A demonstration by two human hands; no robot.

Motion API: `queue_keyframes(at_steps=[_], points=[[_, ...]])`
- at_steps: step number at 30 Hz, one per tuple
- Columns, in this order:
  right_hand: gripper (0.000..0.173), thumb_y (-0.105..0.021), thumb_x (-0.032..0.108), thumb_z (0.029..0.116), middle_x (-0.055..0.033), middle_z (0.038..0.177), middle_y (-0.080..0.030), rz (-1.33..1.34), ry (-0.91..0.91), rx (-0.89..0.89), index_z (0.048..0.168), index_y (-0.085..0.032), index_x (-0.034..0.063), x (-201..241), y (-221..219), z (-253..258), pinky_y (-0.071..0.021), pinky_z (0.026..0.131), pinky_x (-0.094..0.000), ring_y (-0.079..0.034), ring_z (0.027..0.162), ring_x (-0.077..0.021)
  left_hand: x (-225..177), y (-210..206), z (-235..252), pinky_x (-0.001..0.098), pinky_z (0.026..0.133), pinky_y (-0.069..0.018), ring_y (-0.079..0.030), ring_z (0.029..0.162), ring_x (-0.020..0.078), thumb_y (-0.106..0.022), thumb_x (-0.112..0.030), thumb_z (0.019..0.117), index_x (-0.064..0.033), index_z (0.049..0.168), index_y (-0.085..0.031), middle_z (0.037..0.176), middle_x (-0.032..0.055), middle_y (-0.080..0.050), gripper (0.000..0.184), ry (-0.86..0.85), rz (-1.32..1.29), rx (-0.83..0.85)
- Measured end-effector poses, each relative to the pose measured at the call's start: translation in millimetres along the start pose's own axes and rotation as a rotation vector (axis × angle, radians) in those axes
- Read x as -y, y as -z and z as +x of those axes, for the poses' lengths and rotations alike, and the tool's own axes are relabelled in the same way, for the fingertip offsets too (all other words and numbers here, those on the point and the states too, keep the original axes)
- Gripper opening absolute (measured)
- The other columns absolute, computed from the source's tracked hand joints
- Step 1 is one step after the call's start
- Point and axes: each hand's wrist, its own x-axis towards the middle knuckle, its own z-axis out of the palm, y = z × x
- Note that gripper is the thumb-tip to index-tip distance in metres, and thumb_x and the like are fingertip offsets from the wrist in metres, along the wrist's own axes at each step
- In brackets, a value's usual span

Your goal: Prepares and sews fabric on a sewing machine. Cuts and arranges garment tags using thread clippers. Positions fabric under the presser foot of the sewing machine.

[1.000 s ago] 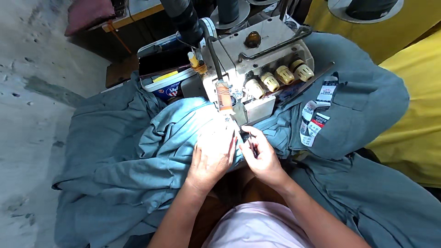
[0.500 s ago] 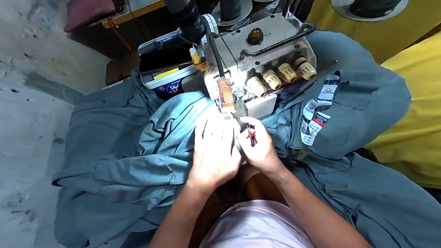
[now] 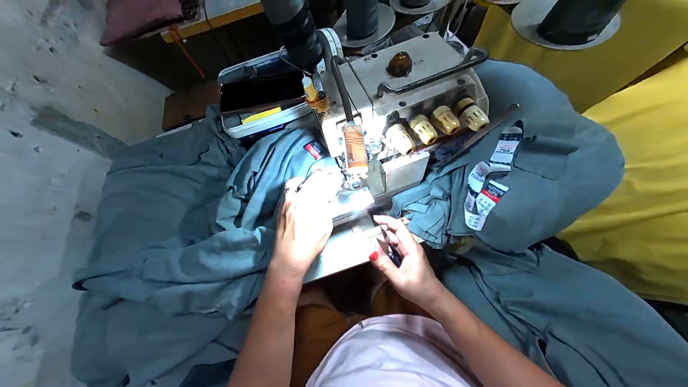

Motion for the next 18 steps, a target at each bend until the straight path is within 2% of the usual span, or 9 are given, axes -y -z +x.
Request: queue_keyframes(at_steps=[1,2,4,6,8,11,13,16,18], points=[[0.064,-0.062,0.038,0.0974,-0.0091,0.111,-0.07,0.001,-0.005,0.026,0.135,-0.051,-0.0137,-3,5,-5,-0.0508,0.083,-0.0139,-0.061,0.093,0.0047,-7,2,-6,0.0515,0.108,-0.0408,-0.061,0.123,0.0363,-0.052,-0.007,0.0934,0.0021,0.122,-0.069,0.125,0.0182,-0.07,0.034,0.048,0.013,0.004],[0.064,-0.059,0.038,0.0991,-0.0083,0.111,-0.069,-0.002,-0.006,0.035,0.135,-0.051,-0.0137,-7,10,-9,-0.0487,0.08,-0.0135,-0.058,0.09,0.0049,-15,3,-13,0.0532,0.105,-0.0436,-0.062,0.119,0.0392,-0.053,-0.007,0.0934,0.004,0.117,-0.07,0.118,0.0202,-0.071,0.031,0.095,0.029,0.006],[0.058,-0.055,0.038,0.1015,-0.0033,0.102,-0.066,-0.015,-0.002,0.026,0.132,-0.052,-0.0121,-14,18,-17,-0.0477,0.075,-0.0122,-0.055,0.084,0.0062,-30,7,-28,0.0522,0.102,-0.0454,-0.067,0.108,0.0367,-0.051,-0.008,0.0925,0.0005,0.104,-0.074,0.105,0.0169,-0.073,0.026,0.121,0.043,-0.008],[0.053,-0.055,0.035,0.1016,0.0019,0.093,-0.062,-0.014,-0.018,0.012,0.13,-0.052,-0.0099,-17,23,-22,-0.0468,0.072,-0.0112,-0.054,0.079,0.0071,-39,15,-38,0.049,0.103,-0.0479,-0.068,0.114,0.035,-0.049,-0.021,0.0984,-0.0055,0.116,-0.077,0.117,0.0137,-0.075,0.036,0.133,0.034,0.005],[0.048,-0.056,0.03,0.1005,0.0048,0.088,-0.059,0.003,-0.054,0.001,0.128,-0.052,-0.0087,-16,25,-26,-0.0461,0.069,-0.0102,-0.053,0.075,0.0078,-34,24,-36,0.0494,0.098,-0.054,-0.069,0.115,0.0335,-0.052,-0.026,0.1016,-0.0074,0.12,-0.075,0.122,0.0134,-0.073,0.035,0.157,0.053,0.0],[0.042,-0.058,0.025,0.0992,0.0021,0.092,-0.062,0.013,-0.058,-0.008,0.124,-0.053,-0.0087,-15,18,-30,-0.0466,0.071,-0.0094,-0.054,0.077,0.0079,-6,40,-2,0.0597,0.1,-0.0479,-0.06,0.124,0.0425,-0.055,-0.007,0.0998,0.0045,0.128,-0.065,0.135,0.0245,-0.062,0.032,0.177,0.035,-0.009],[0.043,-0.058,0.026,0.0998,-0.003,0.099,-0.065,-0.006,-0.048,-0.001,0.125,-0.055,-0.0085,-12,10,-33,-0.0495,0.077,-0.012,-0.058,0.083,0.0054,16,41,37,0.0571,0.104,-0.0469,-0.058,0.127,0.0417,-0.047,-0.003,0.1039,0.0051,0.131,-0.062,0.139,0.0255,-0.058,0.032,0.194,-0.022,0.0],[0.04,-0.062,0.026,0.0981,-0.0049,0.096,-0.067,-0.037,-0.013,-0.01,0.121,-0.06,-0.0071,-13,0,-39,-0.0503,0.075,-0.0125,-0.059,0.08,0.0037,37,26,80,0.0565,0.111,-0.0418,-0.053,0.134,0.0418,-0.045,-0.011,0.1087,0.0044,0.143,-0.053,0.15,0.0262,-0.049,0.038,0.279,-0.117,0.228],[0.039,-0.063,0.026,0.0972,-0.0058,0.093,-0.066,-0.076,-0.005,-0.023,0.12,-0.062,-0.0062,-18,-1,-43,-0.049,0.072,-0.0125,-0.057,0.077,0.0021,47,12,86,0.0601,0.109,-0.0423,-0.054,0.131,0.0442,-0.054,-0.02,0.1067,0.0037,0.142,-0.054,0.145,0.028,-0.051,0.043,0.282,-0.095,0.309]])
